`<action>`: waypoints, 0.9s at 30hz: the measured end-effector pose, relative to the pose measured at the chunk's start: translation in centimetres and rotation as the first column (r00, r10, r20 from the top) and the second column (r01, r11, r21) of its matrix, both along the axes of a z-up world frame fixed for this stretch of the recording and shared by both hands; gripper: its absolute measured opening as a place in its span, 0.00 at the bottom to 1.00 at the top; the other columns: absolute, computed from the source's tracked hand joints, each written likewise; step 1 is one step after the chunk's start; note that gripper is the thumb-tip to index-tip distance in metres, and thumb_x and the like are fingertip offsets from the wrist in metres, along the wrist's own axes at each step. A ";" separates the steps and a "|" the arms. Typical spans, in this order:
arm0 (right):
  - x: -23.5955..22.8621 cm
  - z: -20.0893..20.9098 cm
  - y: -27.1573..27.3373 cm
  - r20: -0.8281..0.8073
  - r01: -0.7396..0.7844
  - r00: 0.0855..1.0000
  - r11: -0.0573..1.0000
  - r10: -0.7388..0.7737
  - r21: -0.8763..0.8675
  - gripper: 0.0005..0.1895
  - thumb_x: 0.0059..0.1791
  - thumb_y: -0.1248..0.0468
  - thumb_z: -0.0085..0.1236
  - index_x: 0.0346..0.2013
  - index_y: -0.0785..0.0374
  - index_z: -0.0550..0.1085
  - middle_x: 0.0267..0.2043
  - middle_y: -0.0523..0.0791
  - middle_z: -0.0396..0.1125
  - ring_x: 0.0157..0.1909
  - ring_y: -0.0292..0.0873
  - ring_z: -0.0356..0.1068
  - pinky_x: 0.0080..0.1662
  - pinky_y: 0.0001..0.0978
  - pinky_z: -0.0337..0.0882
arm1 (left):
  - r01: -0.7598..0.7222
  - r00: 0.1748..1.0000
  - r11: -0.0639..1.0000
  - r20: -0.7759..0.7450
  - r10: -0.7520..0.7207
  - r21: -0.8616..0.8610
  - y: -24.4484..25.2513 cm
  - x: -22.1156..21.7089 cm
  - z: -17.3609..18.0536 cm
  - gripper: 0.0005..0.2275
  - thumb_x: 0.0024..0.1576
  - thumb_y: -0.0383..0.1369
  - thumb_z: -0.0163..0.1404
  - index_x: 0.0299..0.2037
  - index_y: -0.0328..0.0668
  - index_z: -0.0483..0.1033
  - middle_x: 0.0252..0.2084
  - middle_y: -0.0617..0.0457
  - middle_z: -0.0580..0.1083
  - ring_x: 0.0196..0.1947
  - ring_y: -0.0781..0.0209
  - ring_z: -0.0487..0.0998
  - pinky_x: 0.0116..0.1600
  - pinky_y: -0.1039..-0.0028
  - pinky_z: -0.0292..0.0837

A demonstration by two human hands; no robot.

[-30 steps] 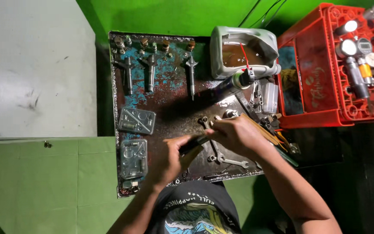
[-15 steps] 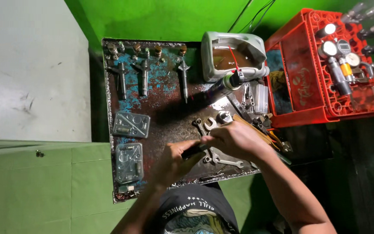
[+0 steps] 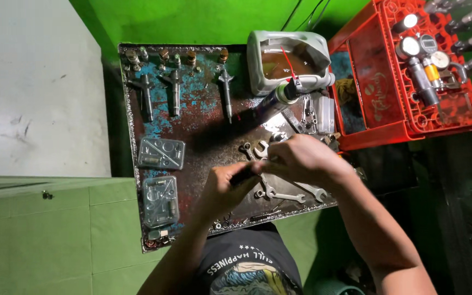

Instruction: The person assembles small mechanical components on a cluttered workbench. They handle cylindrical parts, apply lubricant from a spray can, and use a file and wrenches to adjust and fit pieces together.

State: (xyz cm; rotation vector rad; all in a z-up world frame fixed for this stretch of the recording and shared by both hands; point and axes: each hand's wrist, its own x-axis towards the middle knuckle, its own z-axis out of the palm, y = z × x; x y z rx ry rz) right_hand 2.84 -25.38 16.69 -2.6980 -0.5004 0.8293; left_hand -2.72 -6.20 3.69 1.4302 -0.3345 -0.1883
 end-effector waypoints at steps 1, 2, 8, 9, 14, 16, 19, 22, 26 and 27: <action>0.2 0.2 0.1 -0.001 -0.001 1.000 1.000 0.001 0.000 0.22 0.52 0.43 0.57 0.29 0.57 0.77 0.20 0.46 0.73 0.21 0.47 0.72 0.32 0.38 0.73 | -0.001 1.000 1.000 -0.001 0.001 0.000 -0.1 0.2 0.0 0.11 0.52 0.28 0.62 0.45 0.42 0.83 0.35 0.43 0.83 0.36 0.61 0.82 0.39 0.67 0.77; 0.3 0.4 0.2 -0.012 -0.002 1.000 1.000 0.002 -0.020 0.22 0.52 0.42 0.55 0.28 0.57 0.77 0.19 0.45 0.72 0.21 0.46 0.72 0.31 0.37 0.73 | -0.012 0.999 1.000 0.045 0.011 0.020 -0.2 0.4 0.0 0.11 0.52 0.27 0.61 0.45 0.42 0.83 0.34 0.41 0.82 0.36 0.51 0.84 0.38 0.65 0.78; 0.3 2.8 0.6 -0.089 0.010 0.996 1.000 -0.012 -0.023 0.21 0.58 0.48 0.39 0.46 0.61 0.71 0.39 0.51 0.69 0.43 0.50 0.68 0.49 0.41 0.69 | -0.006 1.000 1.000 0.009 0.006 0.000 -0.3 0.1 0.2 0.12 0.52 0.26 0.61 0.46 0.42 0.84 0.34 0.42 0.82 0.38 0.56 0.83 0.41 0.65 0.78; 0.2 3.4 0.7 -0.131 0.032 0.991 0.998 -0.025 0.053 0.26 0.60 0.56 0.30 0.66 0.67 0.66 0.62 0.59 0.69 0.68 0.57 0.66 0.67 0.52 0.64 | -0.015 1.000 1.000 0.000 0.015 -0.012 -0.1 0.2 0.7 0.12 0.51 0.26 0.61 0.46 0.41 0.84 0.33 0.41 0.82 0.37 0.55 0.84 0.41 0.65 0.79; 0.1 0.4 -0.7 0.088 -0.084 0.992 0.996 0.087 -0.034 0.21 0.57 0.48 0.46 0.33 0.58 0.78 0.22 0.45 0.71 0.25 0.45 0.77 0.36 0.36 0.80 | -0.015 0.999 1.000 0.047 0.014 0.020 -0.1 0.4 0.4 0.13 0.50 0.27 0.62 0.46 0.41 0.83 0.35 0.41 0.82 0.39 0.49 0.85 0.40 0.65 0.79; 0.5 -0.1 -1.0 0.084 -0.094 0.992 0.995 0.096 -0.024 0.19 0.57 0.49 0.46 0.36 0.58 0.79 0.23 0.44 0.72 0.25 0.44 0.77 0.35 0.35 0.81 | -0.029 0.999 1.000 0.044 0.029 0.009 -0.1 0.7 0.3 0.12 0.50 0.26 0.62 0.45 0.39 0.83 0.35 0.39 0.82 0.39 0.47 0.85 0.40 0.64 0.79; 0.3 0.1 -1.3 0.062 -0.067 0.996 0.998 0.067 0.002 0.17 0.58 0.55 0.43 0.46 0.57 0.80 0.27 0.44 0.74 0.26 0.42 0.77 0.33 0.32 0.81 | -0.020 0.995 1.000 0.102 0.018 0.023 -0.1 0.5 0.3 0.13 0.50 0.26 0.62 0.46 0.40 0.83 0.38 0.40 0.82 0.41 0.44 0.84 0.40 0.63 0.79; 0.4 1.2 -1.0 0.019 -0.040 0.999 0.993 0.038 0.112 0.15 0.57 0.67 0.44 0.53 0.68 0.76 0.38 0.57 0.75 0.31 0.54 0.78 0.39 0.44 0.81 | -0.047 0.996 0.997 0.082 0.043 0.056 -0.1 0.5 0.3 0.12 0.50 0.26 0.62 0.45 0.37 0.83 0.37 0.38 0.82 0.39 0.41 0.84 0.39 0.64 0.80; -0.6 1.8 -0.1 0.006 -0.073 0.997 0.997 0.073 -0.018 0.15 0.55 0.63 0.51 0.55 0.60 0.75 0.35 0.49 0.76 0.24 0.45 0.75 0.32 0.32 0.80 | 0.002 0.998 1.000 0.063 -0.003 0.018 0.0 0.1 0.9 0.13 0.51 0.25 0.61 0.47 0.39 0.83 0.39 0.41 0.83 0.41 0.46 0.84 0.41 0.62 0.79; -0.5 2.2 0.3 -0.003 -0.068 0.998 0.997 0.068 -0.044 0.17 0.57 0.65 0.46 0.60 0.59 0.73 0.36 0.50 0.76 0.22 0.42 0.73 0.30 0.31 0.79 | -0.008 0.998 0.999 0.060 0.006 0.032 0.1 0.1 0.8 0.13 0.51 0.26 0.61 0.47 0.40 0.83 0.37 0.42 0.83 0.39 0.49 0.85 0.41 0.64 0.79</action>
